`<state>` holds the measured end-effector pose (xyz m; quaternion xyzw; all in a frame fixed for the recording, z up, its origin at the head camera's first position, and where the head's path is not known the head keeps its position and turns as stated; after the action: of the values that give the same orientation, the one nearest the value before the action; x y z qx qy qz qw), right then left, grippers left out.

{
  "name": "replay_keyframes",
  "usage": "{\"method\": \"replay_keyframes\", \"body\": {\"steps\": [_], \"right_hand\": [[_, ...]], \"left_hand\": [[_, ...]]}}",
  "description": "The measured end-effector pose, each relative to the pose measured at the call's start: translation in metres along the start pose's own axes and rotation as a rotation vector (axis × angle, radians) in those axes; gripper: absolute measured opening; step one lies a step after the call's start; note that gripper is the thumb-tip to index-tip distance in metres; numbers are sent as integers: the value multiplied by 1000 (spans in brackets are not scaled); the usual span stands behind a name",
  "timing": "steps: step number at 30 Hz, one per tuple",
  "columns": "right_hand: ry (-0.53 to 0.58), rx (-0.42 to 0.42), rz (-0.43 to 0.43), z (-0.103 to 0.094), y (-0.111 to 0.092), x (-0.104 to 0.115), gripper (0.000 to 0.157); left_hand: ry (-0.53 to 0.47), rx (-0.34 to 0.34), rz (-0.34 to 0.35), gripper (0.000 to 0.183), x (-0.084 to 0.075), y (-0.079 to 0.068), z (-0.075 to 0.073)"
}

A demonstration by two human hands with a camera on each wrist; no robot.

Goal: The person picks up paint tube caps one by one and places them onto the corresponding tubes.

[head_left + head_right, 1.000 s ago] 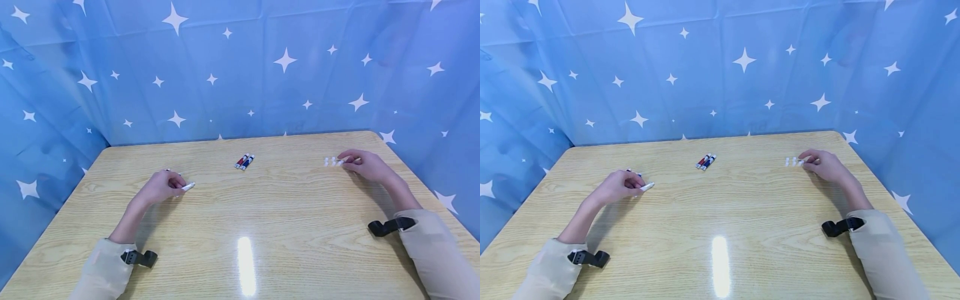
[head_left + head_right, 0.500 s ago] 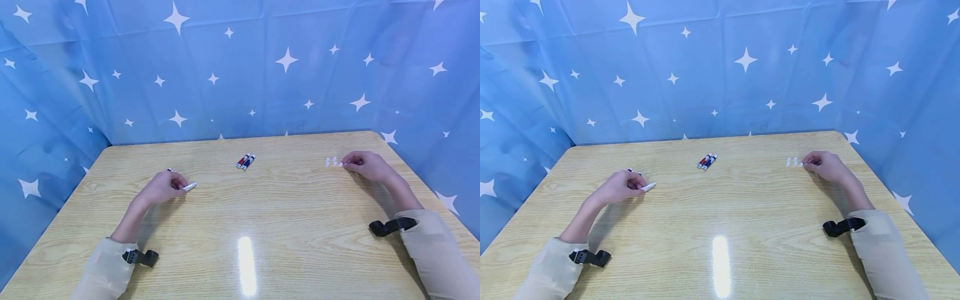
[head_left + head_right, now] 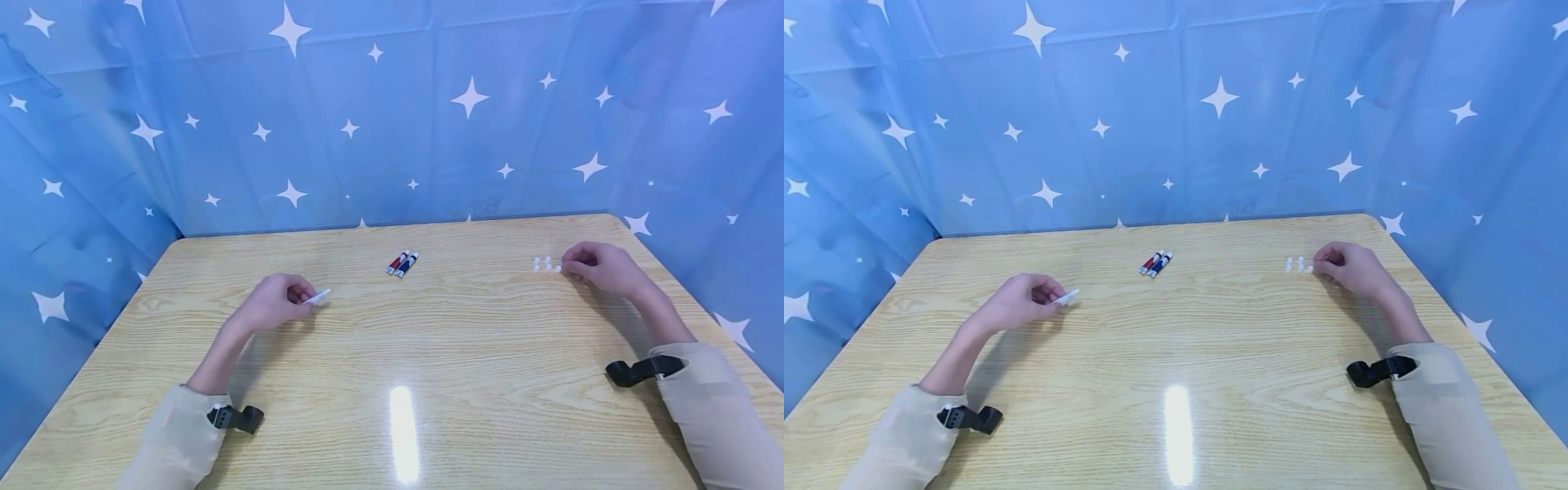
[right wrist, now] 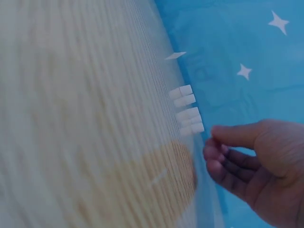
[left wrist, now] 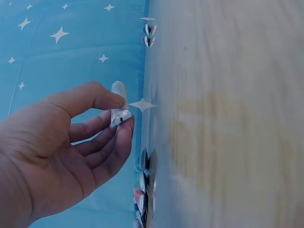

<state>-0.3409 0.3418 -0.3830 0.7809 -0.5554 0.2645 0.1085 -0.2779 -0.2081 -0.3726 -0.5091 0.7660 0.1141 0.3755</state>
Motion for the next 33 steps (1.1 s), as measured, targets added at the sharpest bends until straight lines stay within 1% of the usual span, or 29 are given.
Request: {"method": "replay_keyframes", "body": {"steps": [6,14,17,22,28,33], "right_hand": [[-25,-91,-57,-6,-1,14,21],[24,-102,-164,-6,-1,44,22],[30,-121,-210,-6,-2,56,20],[51,-128,-269,-5,-4,83,17],[51,-139,-391,-2,-8,118,11],[49,-166,-490,-1,-13,142,16]], "left_hand": [[-11,4,35,14,-12,4,4],[-48,31,90,15,-28,7,9],[-37,30,117,15,-33,8,11],[-16,21,127,14,-43,9,13],[-21,33,144,13,-53,15,16],[-36,43,177,12,-64,20,19]]}}
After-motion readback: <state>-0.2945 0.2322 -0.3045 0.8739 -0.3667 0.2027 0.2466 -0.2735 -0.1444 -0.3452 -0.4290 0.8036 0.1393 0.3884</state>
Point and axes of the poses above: each hand's wrist, its own y-axis towards the middle knuckle, its own z-axis out of the palm, x = y × z, the point moved 6 cm from there along y, towards the middle knuckle, and after that the axes turned 13 degrees about x, right-handed, at the moved point
